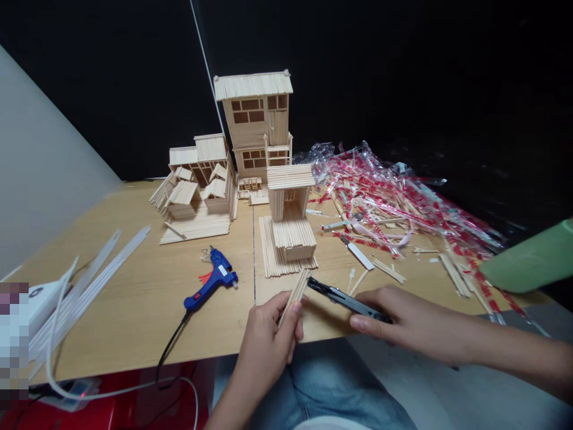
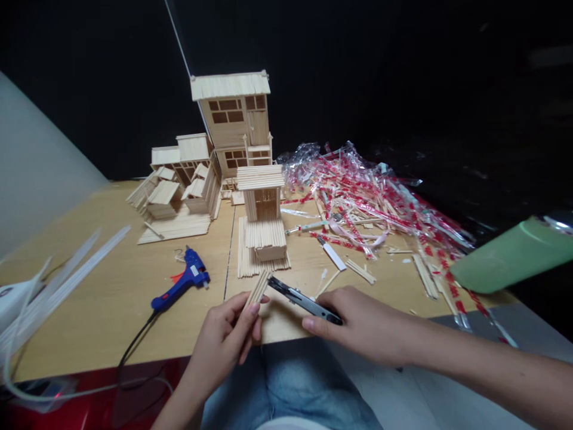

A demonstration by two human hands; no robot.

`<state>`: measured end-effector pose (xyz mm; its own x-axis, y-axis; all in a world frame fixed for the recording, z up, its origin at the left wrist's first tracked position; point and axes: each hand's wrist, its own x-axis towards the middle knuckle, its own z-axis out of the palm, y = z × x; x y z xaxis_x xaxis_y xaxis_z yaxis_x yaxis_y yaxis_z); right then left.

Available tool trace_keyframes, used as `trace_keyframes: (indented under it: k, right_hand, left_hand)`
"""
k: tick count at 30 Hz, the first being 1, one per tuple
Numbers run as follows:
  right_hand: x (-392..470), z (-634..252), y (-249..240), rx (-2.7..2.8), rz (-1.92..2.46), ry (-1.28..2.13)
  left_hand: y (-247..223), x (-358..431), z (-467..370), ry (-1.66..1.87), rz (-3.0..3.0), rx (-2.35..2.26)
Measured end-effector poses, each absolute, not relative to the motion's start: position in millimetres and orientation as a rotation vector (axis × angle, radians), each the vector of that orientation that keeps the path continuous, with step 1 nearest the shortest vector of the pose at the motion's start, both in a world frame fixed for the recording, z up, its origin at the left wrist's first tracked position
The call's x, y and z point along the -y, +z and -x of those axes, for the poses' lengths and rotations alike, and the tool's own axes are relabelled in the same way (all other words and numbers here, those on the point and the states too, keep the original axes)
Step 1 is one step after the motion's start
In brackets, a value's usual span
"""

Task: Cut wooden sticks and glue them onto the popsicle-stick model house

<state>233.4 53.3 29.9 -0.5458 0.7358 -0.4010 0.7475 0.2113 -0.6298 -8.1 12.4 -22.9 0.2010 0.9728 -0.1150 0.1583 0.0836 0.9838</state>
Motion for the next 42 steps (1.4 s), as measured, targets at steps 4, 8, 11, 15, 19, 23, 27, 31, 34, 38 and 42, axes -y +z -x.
trace_keyframes:
  k: [4,8,11,15,19,23,27,31,34,38,42]
  right_hand:
    - [-54.0,-231.7,28.1,-2.424,-1.506,-1.182]
    - [-56.2,-230.9,25.4,-2.425,-1.499,-1.137]
    - [-58.1,-231.9,24.6,-2.444,-1.461,-1.182]
    - [-60.2,-233.1,25.0,-2.454,-1.426,-1.27]
    - [-61.7,-233.5,24.2,-2.435,-1.437,-1.314]
    - [-61.6,-233.8,23.4,-2.458,-1.442,-1.275]
    - [-60.9,-233.3,24.5,-2.464,-1.441,-1.244]
    - [-60.6,-232.3,25.8,-2.447,-1.442,-1.225]
    - [-60.4,-231.7,25.5,-2.459,-1.45,-1.217]
    - [-59.0,-230.3,25.8,-2.484,-1.478,-1.13]
    - [-56.4,-227.6,24.5,-2.511,-1.533,-1.034]
  left_hand:
    - [-23.0,-12.2,7.2,0.911,-1.322,-1.196]
    - [-23.1,-11.9,7.2,0.923,-1.304,-1.196]
    - [-21.9,-13.0,7.6,0.93,-1.281,-1.193]
    - [-19.7,-14.9,7.6,0.93,-1.232,-1.167]
    - [-20.3,-14.5,7.6,0.927,-1.228,-1.167]
    - [-21.9,-14.6,8.3,0.93,-1.258,-1.182]
    - [-21.5,-15.8,8.6,0.939,-1.253,-1.187]
    - [-20.6,-16.0,8.5,0.939,-1.256,-1.193]
    - [-20.2,-15.7,8.4,0.936,-1.265,-1.2]
    - [-19.1,-14.5,7.9,0.934,-1.295,-1.218]
    - [-17.6,-12.8,7.5,0.93,-1.351,-1.265]
